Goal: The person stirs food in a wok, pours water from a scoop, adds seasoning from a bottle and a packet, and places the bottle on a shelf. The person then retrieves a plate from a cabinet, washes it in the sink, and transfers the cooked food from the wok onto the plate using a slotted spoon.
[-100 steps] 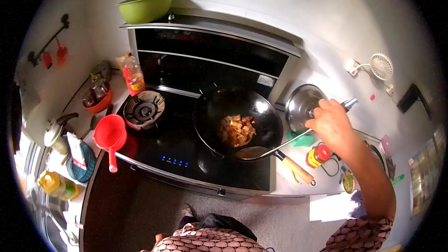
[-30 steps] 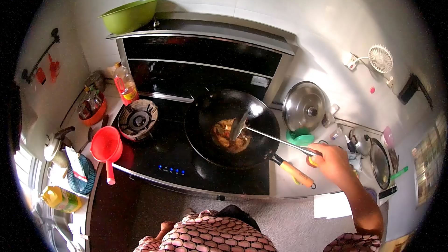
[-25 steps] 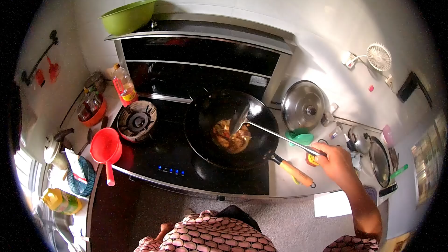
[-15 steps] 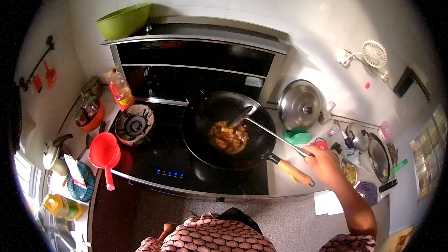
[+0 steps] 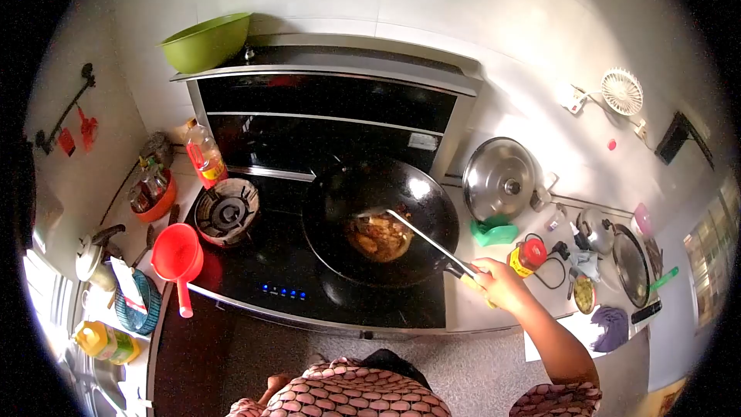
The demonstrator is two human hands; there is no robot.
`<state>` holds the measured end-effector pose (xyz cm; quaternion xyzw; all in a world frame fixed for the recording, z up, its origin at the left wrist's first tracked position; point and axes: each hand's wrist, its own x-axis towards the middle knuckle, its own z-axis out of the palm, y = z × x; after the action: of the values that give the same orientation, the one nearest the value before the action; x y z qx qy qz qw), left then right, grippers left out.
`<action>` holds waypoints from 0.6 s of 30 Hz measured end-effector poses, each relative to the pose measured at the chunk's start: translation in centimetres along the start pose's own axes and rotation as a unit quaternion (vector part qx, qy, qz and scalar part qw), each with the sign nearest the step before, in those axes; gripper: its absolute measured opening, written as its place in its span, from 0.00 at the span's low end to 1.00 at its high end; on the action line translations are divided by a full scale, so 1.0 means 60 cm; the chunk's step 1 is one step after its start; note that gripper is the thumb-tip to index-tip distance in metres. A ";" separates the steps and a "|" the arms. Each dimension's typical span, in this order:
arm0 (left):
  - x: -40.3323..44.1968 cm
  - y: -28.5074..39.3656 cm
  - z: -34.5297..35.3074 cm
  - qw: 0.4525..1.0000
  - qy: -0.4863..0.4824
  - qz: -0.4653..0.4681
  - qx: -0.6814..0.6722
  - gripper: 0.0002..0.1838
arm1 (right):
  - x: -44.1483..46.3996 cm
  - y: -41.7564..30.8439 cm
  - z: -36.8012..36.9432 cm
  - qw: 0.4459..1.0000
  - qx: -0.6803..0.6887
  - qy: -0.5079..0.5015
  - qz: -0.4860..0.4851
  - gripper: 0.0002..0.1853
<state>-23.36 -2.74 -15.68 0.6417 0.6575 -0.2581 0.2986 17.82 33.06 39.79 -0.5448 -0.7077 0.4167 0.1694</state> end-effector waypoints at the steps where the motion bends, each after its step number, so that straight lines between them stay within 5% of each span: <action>1: 0.018 -0.002 0.034 1.000 0.003 -0.006 -0.001 0.15 | -0.009 -0.019 -0.002 0.998 0.058 -0.020 0.023 0.12; 4: 0.051 0.005 0.089 1.000 -0.005 -0.024 -0.012 0.15 | -0.006 0.002 -0.010 0.992 0.084 -0.037 0.082 0.12; 13: -0.105 0.040 -0.191 0.997 -0.008 -0.016 -0.078 0.14 | -0.042 -0.015 0.004 0.989 0.088 -0.057 0.109 0.13; 18: -0.102 0.032 -0.207 0.993 -0.060 -0.033 -0.092 0.15 | -0.030 -0.002 0.029 0.998 -0.004 -0.010 0.057 0.13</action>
<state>-22.19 2.09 -2.64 0.5727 0.6803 -0.2442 0.3868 17.19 30.70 39.22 -0.5806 -0.6788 0.4284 0.1363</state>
